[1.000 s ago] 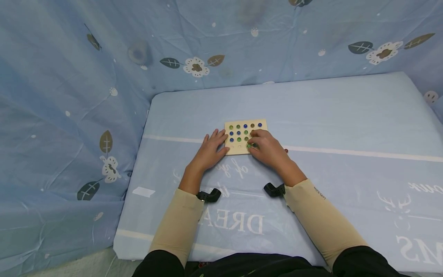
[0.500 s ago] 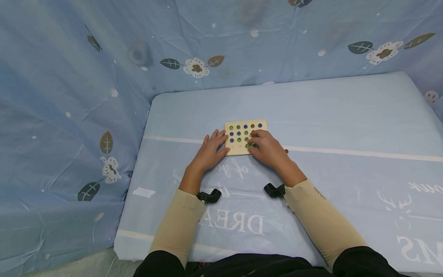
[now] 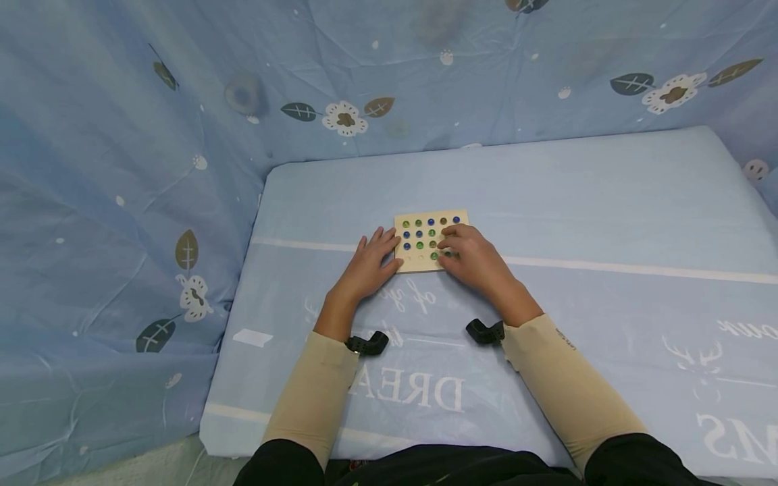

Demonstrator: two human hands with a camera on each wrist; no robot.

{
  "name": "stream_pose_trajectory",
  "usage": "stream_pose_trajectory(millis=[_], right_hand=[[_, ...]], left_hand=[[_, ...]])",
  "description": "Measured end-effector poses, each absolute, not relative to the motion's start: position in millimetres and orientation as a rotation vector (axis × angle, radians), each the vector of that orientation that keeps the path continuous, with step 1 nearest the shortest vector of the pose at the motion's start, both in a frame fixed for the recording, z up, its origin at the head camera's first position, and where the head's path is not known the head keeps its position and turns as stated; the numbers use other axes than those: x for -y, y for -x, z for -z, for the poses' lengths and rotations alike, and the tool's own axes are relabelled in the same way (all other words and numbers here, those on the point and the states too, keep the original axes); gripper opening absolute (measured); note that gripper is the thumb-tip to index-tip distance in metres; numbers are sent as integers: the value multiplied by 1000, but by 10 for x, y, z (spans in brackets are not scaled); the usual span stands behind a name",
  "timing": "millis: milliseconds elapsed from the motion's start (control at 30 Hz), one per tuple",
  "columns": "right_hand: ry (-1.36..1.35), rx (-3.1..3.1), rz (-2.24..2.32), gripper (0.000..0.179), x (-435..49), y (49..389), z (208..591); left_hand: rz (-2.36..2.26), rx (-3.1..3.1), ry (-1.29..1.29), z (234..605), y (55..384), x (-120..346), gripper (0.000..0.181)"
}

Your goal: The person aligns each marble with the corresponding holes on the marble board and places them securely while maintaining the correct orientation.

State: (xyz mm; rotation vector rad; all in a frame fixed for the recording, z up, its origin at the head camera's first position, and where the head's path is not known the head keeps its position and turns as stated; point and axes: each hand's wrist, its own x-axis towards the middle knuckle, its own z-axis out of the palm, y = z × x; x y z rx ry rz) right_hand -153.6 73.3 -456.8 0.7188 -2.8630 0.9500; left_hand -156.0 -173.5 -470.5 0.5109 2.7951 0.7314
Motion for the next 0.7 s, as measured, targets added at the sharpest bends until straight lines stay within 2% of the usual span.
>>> stream_pose_trajectory(millis=[333,700], right_hand=[[-585,2936,-984,27,-1009,1531,4424],[-503,2966,-981,28,-1357,1519,4468]], left_hand=[[-740,-2797,-515,4696,1565,1738,58],[-769,-2791,-530,4697,1565,1727,57]])
